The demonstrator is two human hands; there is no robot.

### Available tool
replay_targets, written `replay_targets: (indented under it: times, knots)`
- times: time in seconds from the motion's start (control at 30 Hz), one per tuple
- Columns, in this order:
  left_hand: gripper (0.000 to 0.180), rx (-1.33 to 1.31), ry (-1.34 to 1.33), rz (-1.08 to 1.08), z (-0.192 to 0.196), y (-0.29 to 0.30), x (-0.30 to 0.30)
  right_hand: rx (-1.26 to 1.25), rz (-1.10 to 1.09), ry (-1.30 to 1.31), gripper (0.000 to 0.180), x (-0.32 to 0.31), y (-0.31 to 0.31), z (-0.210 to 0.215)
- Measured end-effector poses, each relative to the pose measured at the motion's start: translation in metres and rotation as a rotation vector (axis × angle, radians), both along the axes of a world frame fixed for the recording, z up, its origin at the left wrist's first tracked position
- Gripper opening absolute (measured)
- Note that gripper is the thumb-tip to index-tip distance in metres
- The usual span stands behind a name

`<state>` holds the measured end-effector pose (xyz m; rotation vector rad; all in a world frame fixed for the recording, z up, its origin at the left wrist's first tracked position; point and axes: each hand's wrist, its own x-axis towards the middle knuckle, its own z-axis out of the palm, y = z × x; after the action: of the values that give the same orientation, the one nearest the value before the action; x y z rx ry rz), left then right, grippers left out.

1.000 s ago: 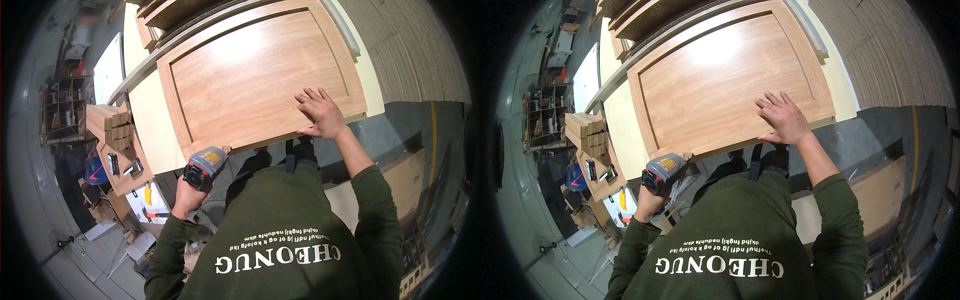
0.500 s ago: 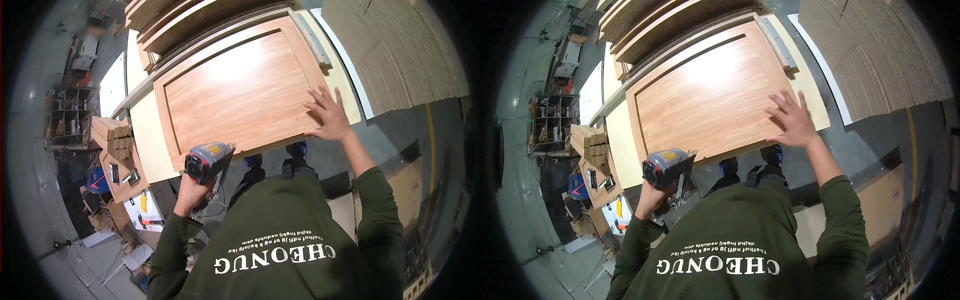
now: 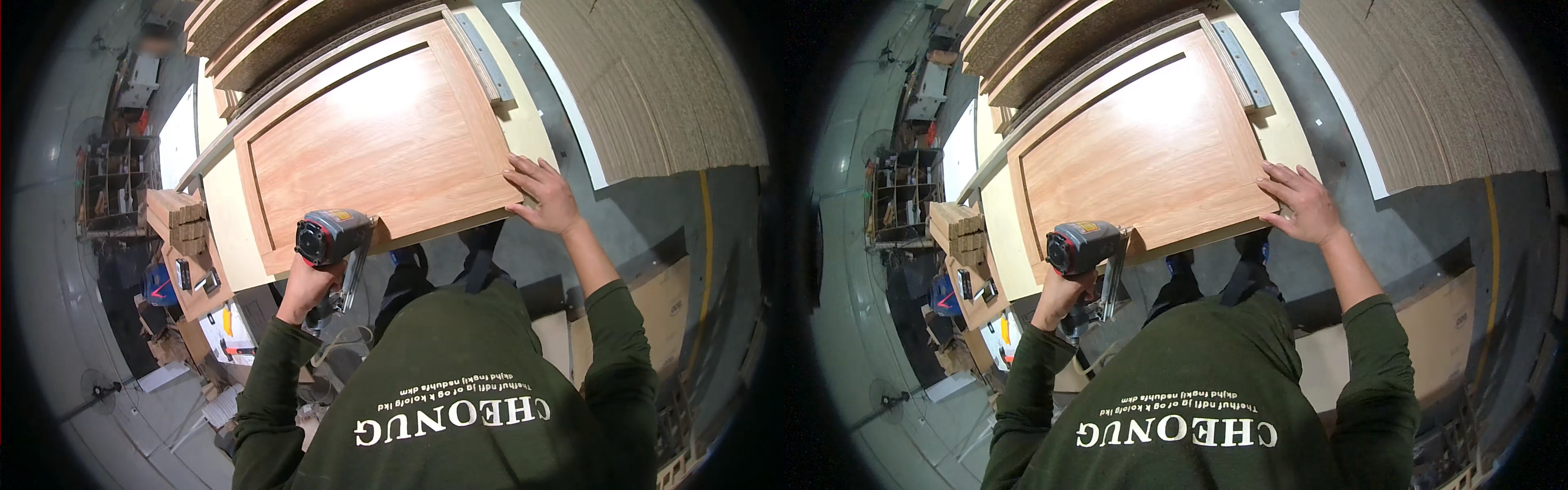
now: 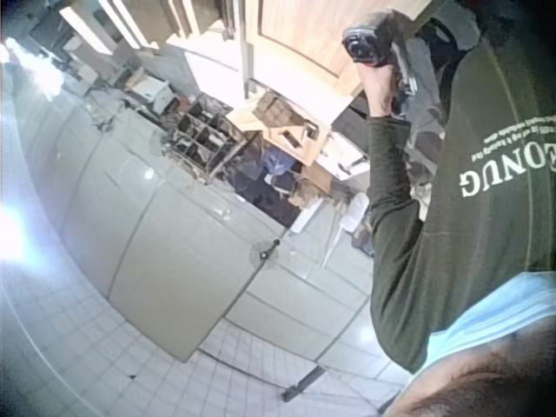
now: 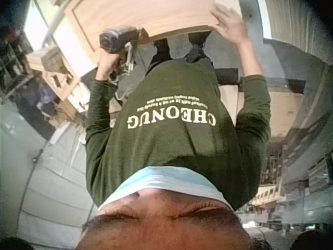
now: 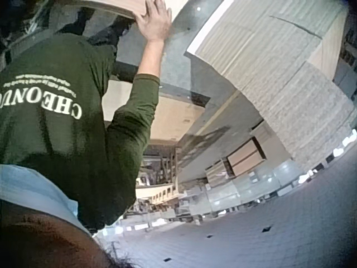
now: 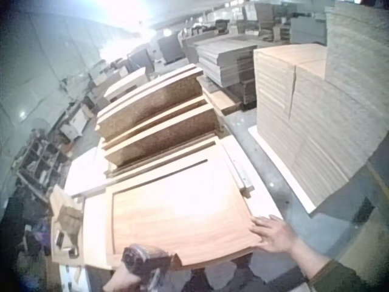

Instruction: Assembling wooden furniture panels using a nail gun and hammer in a manufacturing setting.

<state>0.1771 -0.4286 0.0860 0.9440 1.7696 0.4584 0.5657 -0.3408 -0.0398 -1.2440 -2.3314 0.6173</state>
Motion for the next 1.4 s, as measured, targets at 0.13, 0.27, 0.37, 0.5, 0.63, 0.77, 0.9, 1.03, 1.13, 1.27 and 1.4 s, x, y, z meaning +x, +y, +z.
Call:
replay_targets:
  times: [0.13,0.27,0.37,0.5,0.63,0.77,0.9,1.03,1.13,1.27,1.4]
  knots:
    - [0.011,-0.008,0.071,-0.076,-0.007,0.000,-0.005,-0.008,-0.001,0.011,0.056,0.002,0.001,-0.002]
    - [0.012,-0.019,0.213,-0.168,-0.003,0.001,-0.004,-0.010,0.011,0.012,0.057,0.004,0.000,-0.005]
    - [0.012,-0.087,0.141,-0.131,-0.005,0.000,-0.005,-0.004,0.020,0.012,0.057,0.006,0.002,-0.007]
    - [0.016,0.057,0.156,-0.060,-0.007,-0.032,0.000,0.040,0.013,0.027,0.059,0.005,0.003,-0.012]
    - [0.018,-0.009,0.146,0.007,-0.008,-0.050,0.001,0.011,0.002,0.044,0.061,0.004,0.002,-0.012]
    - [0.020,-0.037,0.158,-0.008,-0.005,-0.050,0.006,0.032,-0.003,0.013,0.060,0.004,0.002,-0.015]
    - [0.018,-0.015,0.140,-0.011,-0.004,-0.050,0.010,0.014,0.003,0.038,0.062,0.004,0.003,-0.016]
    - [0.018,-0.065,0.165,-0.011,-0.012,-0.052,0.005,0.015,0.006,0.039,0.062,0.004,0.003,-0.017]
    - [0.018,-0.085,0.198,-0.041,-0.012,-0.051,0.007,0.035,-0.004,0.004,0.059,0.005,0.003,-0.015]
    - [0.017,0.333,0.369,-0.248,-0.024,-0.059,0.007,0.061,-0.010,0.002,0.057,0.006,0.001,-0.015]
    - [0.022,0.025,0.237,-0.090,-0.020,-0.060,0.002,0.018,0.041,0.014,0.059,0.010,0.007,-0.016]
